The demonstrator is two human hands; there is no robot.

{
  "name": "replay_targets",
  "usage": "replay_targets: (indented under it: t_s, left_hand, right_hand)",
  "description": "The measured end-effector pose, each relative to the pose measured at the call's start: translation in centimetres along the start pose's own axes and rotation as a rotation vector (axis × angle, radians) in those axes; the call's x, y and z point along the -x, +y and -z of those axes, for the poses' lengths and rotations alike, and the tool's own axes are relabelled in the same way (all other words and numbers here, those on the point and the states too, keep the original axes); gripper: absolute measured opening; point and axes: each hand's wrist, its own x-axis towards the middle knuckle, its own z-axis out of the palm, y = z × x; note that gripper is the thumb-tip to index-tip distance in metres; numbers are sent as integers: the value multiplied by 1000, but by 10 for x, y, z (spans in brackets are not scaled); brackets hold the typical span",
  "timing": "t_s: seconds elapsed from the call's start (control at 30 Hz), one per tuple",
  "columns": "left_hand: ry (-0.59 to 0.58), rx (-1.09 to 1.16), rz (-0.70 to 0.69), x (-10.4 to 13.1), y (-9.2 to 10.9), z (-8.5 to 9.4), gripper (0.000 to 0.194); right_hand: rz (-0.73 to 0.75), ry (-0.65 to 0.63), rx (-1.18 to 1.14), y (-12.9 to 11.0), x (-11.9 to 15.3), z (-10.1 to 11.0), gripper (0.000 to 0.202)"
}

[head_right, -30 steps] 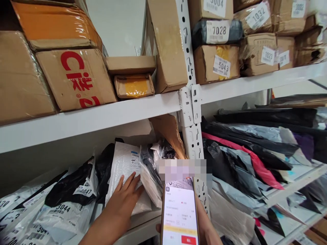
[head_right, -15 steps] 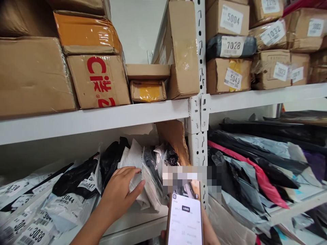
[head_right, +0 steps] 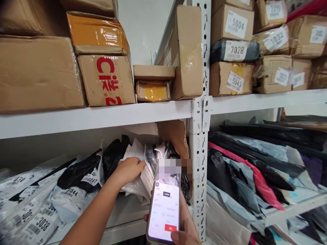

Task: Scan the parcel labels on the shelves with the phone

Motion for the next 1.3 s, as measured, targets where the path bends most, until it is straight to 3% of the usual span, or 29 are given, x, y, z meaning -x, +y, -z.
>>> replay_targets:
  t_s: [0.13,0.27,0.43,0.57,0.7,0.9,1.07,1.13,1.2,1.23,1.3]
  left_hand:
    - [10,0,-137,4,-17,-10,48]
    - [-49,84,-197,1,-38,-14,49]
    - [-68,63,-91,-10,-27,-4,36]
    - [-14,-9,44,-19,-8,-1,35]
    - [59,-28,55,-18,-11,-12,36]
    - [193,37,18,-16,-37,-29,32]
    - [254,74,17,-9,-39,-39,28]
    - [331,65,14,-5,-40,-46,27]
    - [425,37,-78,-2,-45,-48,37]
    - [420,23,-178,-2,-48,-46,47]
    - [257,10,-398,-5,-53,-36,63]
  right_hand:
    - [2,-36,-17,-1,-5,-5,142]
    - [35,-77,3,-3,-9,0,122]
    - [108,-110,9,0,-20,-14,107]
    - [127,-101,11,6,-34,-37,101]
    - [143,-96,21,11,-47,-48,102]
    - [215,-43,68,9,-53,-42,103]
    - [227,-41,83,0,-55,-33,103]
    - [191,-45,76,-3,-56,-29,104]
    - [175,-46,71,-5,-55,-26,105]
    - [182,-38,65,-5,-55,-26,104]
    - [209,-17,46,-4,-55,-26,100]
